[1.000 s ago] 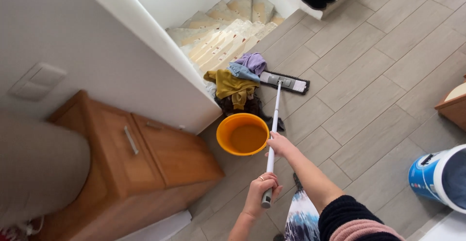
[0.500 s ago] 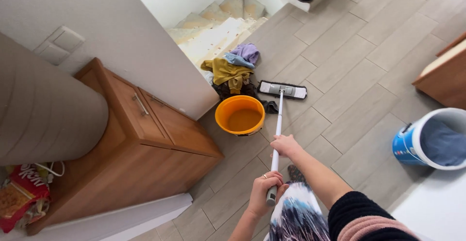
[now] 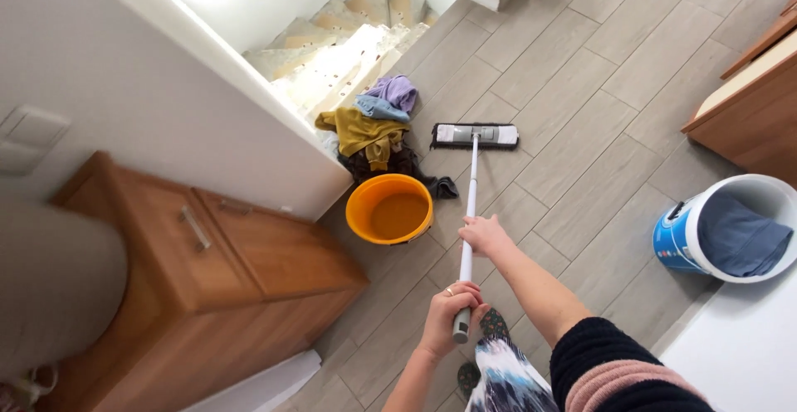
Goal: The person mops a tiled floor using a flat mop, moving shoes, slippers, and a pile of clothes to reach all areas of the floor.
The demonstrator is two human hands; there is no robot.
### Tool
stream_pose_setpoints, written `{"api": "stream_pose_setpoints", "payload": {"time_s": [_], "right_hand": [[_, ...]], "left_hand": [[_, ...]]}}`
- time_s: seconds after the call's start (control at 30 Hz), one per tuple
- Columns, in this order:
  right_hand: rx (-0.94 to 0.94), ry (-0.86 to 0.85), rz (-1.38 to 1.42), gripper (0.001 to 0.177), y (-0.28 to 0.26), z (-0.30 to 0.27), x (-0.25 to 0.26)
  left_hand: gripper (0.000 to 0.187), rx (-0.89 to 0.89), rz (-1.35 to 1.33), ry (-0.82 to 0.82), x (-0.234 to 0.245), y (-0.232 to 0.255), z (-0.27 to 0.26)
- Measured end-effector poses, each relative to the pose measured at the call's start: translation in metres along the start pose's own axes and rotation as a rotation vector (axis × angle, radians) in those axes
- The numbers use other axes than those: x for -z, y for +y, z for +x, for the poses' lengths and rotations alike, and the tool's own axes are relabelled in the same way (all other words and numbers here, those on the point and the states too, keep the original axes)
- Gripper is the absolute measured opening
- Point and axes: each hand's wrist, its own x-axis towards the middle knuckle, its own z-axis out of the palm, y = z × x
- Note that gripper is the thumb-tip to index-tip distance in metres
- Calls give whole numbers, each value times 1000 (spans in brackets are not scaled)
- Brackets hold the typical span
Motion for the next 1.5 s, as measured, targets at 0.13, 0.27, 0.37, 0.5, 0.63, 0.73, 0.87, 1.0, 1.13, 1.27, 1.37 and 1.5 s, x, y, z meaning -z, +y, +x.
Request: {"api": "stream_pose_setpoints", "payload": {"time_s": [0.13, 0.27, 0.37, 0.5, 0.63, 0.73, 0.87, 1.0, 1.13, 1.27, 1.37, 1.5], "right_hand": [[-25, -16, 3, 41, 59, 32, 16], [-56, -4, -52, 25, 109, 62, 34], [-113, 55, -51, 32, 148, 96, 25], [-193, 137, -1, 32, 191, 137, 10], [-206, 147, -83, 36, 210, 147, 17], [-223, 146, -75, 39, 213, 141, 17], [-239, 158, -78, 41, 206, 121, 1], [-164, 70, -109, 34, 165, 64, 6], [-132, 83, -50, 44, 111, 19, -31], [-116, 118, 101, 51, 51, -3, -103], [-56, 238, 114, 52, -2, -26, -147], [-1, 382, 188, 51, -90, -76, -168]], "left_hand": [[25, -19, -2, -46, -20, -30, 57], [27, -104, -20, -45, -43, -67, 110], [26, -61, 12, -80, -48, -75, 150], [24, 66, 56, -159, -54, -83, 190], [24, 27, 103, -192, -66, -114, 205], [23, 50, 77, -214, -71, -108, 207], [23, 82, 37, -210, -76, -96, 185], [28, -165, -84, -101, -85, -104, 126], [27, -156, -98, -153, -58, -72, 59], [28, -127, -153, -180, -24, -43, -20], [27, -122, -149, -215, 6, -22, -82], [24, -126, -147, -305, 55, 17, -154]]}}
